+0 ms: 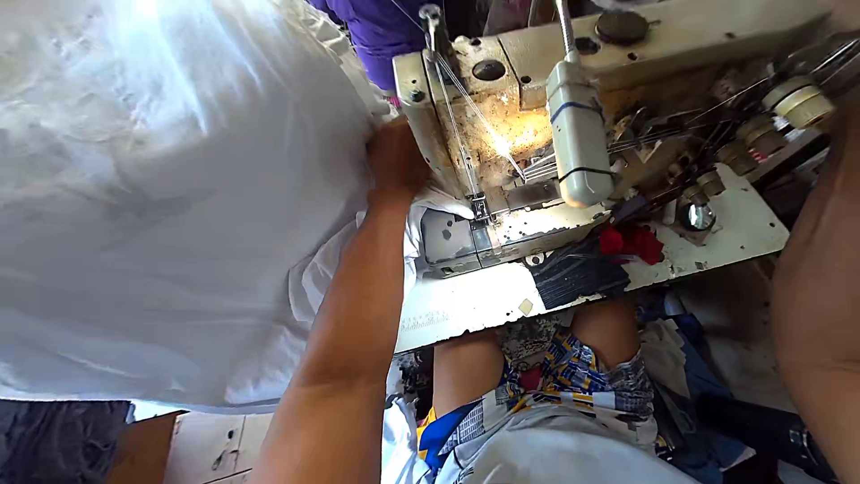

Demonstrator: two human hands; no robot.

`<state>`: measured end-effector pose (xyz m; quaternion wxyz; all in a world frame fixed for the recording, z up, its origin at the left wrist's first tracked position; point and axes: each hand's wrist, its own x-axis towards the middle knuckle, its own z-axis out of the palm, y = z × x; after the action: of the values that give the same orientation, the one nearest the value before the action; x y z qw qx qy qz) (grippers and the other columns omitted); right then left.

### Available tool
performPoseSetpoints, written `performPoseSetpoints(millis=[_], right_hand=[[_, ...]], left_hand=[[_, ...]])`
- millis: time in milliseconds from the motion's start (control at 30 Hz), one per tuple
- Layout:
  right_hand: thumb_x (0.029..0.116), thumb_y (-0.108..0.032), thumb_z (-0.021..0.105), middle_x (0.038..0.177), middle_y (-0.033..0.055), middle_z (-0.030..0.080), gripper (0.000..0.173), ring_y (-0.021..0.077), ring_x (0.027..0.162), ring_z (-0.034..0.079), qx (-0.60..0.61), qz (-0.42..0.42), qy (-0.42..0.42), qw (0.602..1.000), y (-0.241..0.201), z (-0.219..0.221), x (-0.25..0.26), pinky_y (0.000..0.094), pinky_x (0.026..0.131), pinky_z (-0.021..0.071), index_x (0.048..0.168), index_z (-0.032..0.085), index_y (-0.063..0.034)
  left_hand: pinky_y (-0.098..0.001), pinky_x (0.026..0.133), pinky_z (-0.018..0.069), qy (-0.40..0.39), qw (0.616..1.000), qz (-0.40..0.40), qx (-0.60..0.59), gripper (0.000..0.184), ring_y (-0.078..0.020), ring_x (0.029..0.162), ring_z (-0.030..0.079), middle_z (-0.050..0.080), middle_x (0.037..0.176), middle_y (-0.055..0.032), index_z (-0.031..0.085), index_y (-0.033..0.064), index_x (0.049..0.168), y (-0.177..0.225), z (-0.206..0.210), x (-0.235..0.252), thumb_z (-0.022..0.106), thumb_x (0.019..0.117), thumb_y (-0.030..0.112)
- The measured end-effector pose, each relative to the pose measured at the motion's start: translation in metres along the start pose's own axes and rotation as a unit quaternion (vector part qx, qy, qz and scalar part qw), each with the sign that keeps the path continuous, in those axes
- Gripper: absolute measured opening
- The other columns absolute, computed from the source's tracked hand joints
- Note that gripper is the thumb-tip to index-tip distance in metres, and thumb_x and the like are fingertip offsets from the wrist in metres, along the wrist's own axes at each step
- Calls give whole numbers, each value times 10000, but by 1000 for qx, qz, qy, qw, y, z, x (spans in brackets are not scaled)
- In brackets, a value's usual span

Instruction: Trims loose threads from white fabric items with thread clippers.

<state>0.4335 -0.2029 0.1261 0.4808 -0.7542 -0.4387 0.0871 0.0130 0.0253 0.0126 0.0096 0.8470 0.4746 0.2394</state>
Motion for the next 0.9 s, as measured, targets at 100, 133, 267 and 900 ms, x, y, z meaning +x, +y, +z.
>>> performPoseSetpoints(millis=[100,133,267,900], right_hand=[[1065,-297,504,1103,-99,624,315,-72,919,599,39,9,-6,999,4,-2,-11,172,818,527,1348,583,-184],[1047,-367,531,1077,-100,638,319,-39,885,611,56,37,8,998,1,-1,-17,212,784,542,1322,611,-229],[1045,-468,512,1012,-111,628,303,-8,853,620,88,78,4,993,-6,1,-22,233,752,552,1247,605,-262],[1067,-340,522,1041,-152,646,231,-84,927,616,108,6,7,994,5,1,-12,161,823,544,1245,614,-224]], left_hand=[[-742,836,464,37,999,-8,13,401,-525,1092,643,670,1166,-302,647,-30,1182,3,4,2,626,958,302],[-735,810,473,48,999,0,17,394,-515,1061,657,678,1152,-289,657,-20,1165,3,6,2,620,956,312],[-657,808,501,48,997,49,26,373,-486,968,689,693,1072,-301,648,-71,1164,12,1,12,644,949,234],[-691,914,487,7,990,-82,-118,377,-428,1070,652,672,1124,-260,643,27,1217,-38,-75,-33,614,1024,350]])
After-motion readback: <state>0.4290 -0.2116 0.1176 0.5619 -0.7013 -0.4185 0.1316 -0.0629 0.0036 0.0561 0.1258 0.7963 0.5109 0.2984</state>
